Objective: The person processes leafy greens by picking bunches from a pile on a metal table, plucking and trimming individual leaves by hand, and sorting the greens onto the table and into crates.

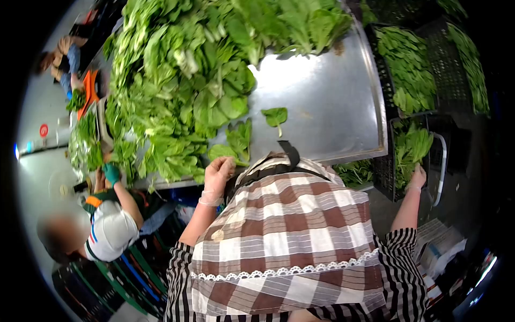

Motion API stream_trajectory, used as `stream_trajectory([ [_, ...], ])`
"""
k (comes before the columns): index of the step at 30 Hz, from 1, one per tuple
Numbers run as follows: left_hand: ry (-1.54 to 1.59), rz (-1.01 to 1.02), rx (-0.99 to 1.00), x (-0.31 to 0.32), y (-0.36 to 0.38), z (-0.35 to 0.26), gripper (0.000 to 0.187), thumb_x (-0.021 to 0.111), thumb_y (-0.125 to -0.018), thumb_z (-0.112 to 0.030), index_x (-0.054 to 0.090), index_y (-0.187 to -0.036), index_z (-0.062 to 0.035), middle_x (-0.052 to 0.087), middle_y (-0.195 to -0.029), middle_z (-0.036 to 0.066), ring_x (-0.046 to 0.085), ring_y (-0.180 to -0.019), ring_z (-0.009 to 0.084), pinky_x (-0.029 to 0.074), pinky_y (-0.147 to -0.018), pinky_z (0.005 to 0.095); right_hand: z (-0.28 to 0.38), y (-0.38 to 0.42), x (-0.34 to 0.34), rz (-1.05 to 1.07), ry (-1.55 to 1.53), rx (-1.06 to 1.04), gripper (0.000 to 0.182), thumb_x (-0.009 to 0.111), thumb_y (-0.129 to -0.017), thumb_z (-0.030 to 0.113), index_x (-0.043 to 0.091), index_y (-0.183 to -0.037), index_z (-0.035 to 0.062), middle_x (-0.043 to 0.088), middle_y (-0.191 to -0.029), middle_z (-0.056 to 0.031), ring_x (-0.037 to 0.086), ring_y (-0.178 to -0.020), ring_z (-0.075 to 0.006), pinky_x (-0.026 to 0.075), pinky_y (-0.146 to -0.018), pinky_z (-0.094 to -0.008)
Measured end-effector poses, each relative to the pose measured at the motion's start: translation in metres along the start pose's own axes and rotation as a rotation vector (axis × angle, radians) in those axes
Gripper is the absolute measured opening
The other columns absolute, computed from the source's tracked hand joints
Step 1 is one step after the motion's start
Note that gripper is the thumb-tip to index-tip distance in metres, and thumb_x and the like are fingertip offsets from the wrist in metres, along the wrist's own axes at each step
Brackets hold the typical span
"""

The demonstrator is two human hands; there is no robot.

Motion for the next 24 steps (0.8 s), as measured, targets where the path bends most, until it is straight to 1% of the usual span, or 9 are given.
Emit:
stream_trajectory([
  [2, 0.014, -0.173, 0.080, -0.009, 0.005, 0.013, 0.011, 0.064, -0.094, -0.013, 0.061, -0.094, -0.0027, 0.057, -0.074, -0.002, 0.048, -0.058, 0.0060, 0.039, -0.053, 0.0213, 0.012, 0.019, 0.031, 0.030, -0.077, -0.377, 0.045, 0.065, -0.094, 0.020, 0.055, -0.129, -0.0059, 0.063, -0.124, -0.0155, 0.061, -0.108, -0.0221, 0.048, -0.095, -0.0325],
  [3, -0.001, -0.209, 0.127, -0.020, 0.001, 0.028, 0.012, 0.065, -0.093, -0.013, 0.061, -0.097, -0.0025, 0.057, -0.074, -0.002, 0.048, -0.059, 0.0057, 0.039, -0.053, 0.0215, 0.051, 0.073, 0.062, 0.092, -0.119, -0.539, 0.043, 0.064, -0.094, 0.018, 0.056, -0.129, -0.0052, 0.063, -0.125, -0.0150, 0.061, -0.109, -0.0221, 0.048, -0.095, -0.0326],
  [7, -0.079, -0.362, 0.103, -0.026, 0.000, 0.045, 0.020, 0.070, -0.090, -0.016, 0.059, -0.100, -0.0021, 0.056, -0.074, -0.002, 0.048, -0.061, 0.0060, 0.040, -0.055, 0.0220, 0.163, 0.261, 0.193, 0.654, 0.050, -0.692, 0.034, 0.062, -0.094, 0.015, 0.061, -0.126, 0.0030, 0.063, -0.122, -0.0131, 0.060, -0.112, -0.0263, 0.048, -0.098, -0.0385],
  [9, -0.186, -0.425, 0.107, -0.029, 0.000, 0.054, 0.025, 0.072, -0.089, -0.019, 0.059, -0.101, -0.0016, 0.057, -0.075, -0.001, 0.050, -0.063, 0.0073, 0.041, -0.057, 0.0231, 0.166, 0.300, 0.252, 0.828, 0.185, -1.032, 0.038, 0.068, -0.088, 0.018, 0.062, -0.125, 0.0105, 0.064, -0.114, -0.0110, 0.064, -0.104, -0.0265, 0.052, -0.090, -0.0372],
  [11, -0.367, -0.498, 0.079, -0.036, -0.002, 0.065, 0.048, 0.076, -0.085, -0.027, 0.056, -0.117, 0.0010, 0.063, -0.083, 0.006, 0.058, -0.074, 0.0160, 0.049, -0.071, 0.0300, 0.179, 0.344, 0.294, 0.824, 0.308, -1.144, 0.038, 0.071, -0.083, 0.021, 0.064, -0.120, 0.0124, 0.065, -0.108, -0.0106, 0.066, -0.097, -0.0275, 0.054, -0.082, -0.0379],
  [14, -0.550, -0.536, 0.123, -0.028, -0.001, 0.054, 0.068, 0.077, -0.083, -0.029, 0.046, -0.135, 0.0026, 0.064, -0.101, 0.014, 0.060, -0.089, 0.0228, 0.049, -0.083, 0.0346, 0.186, 0.381, 0.328, 0.849, 0.581, -1.330, 0.031, 0.071, -0.079, 0.022, 0.066, -0.108, 0.0121, 0.065, -0.103, -0.0111, 0.066, -0.091, -0.0306, 0.054, -0.078, -0.0409],
  [16, -0.585, -0.504, 0.138, -0.023, -0.013, 0.056, 0.077, 0.078, -0.082, -0.029, 0.040, -0.141, 0.0031, 0.062, -0.111, 0.018, 0.060, -0.096, 0.0261, 0.048, -0.088, 0.0367, 0.177, 0.386, 0.336, 0.921, 0.657, -1.347, 0.025, 0.070, -0.078, 0.020, 0.066, -0.101, 0.0117, 0.066, -0.102, -0.0113, 0.067, -0.088, -0.0319, 0.054, -0.076, -0.0420],
  [19, -0.313, -0.414, 0.301, -0.001, -0.030, 0.049, 0.081, 0.078, -0.081, -0.029, 0.038, -0.143, 0.0035, 0.058, -0.119, 0.021, 0.059, -0.103, 0.0306, 0.048, -0.091, 0.0387, 0.169, 0.375, 0.331, 0.961, 0.605, -1.289, 0.014, 0.067, -0.077, 0.014, 0.066, -0.091, 0.0112, 0.067, -0.098, -0.0129, 0.066, -0.084, -0.0339, 0.054, -0.074, -0.0433],
  [24, -0.703, -0.351, 0.545, 0.039, -0.050, 0.014, 0.076, 0.081, -0.077, -0.028, 0.047, -0.138, 0.0002, 0.054, -0.126, 0.024, 0.053, -0.115, 0.0375, 0.042, -0.102, 0.0425, 0.160, 0.323, 0.276, 1.016, 0.235, -0.999, 0.018, 0.069, -0.079, 0.009, 0.070, -0.097, 0.0087, 0.069, -0.090, -0.0091, 0.067, -0.078, -0.0239, 0.053, -0.072, -0.0337],
])
Point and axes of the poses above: each hand's wrist, its own y-axis away from the middle knuckle, its own x-axis out of the palm, z = x × y, the point moved 1 cm from there along -y, towards the middle knuckle
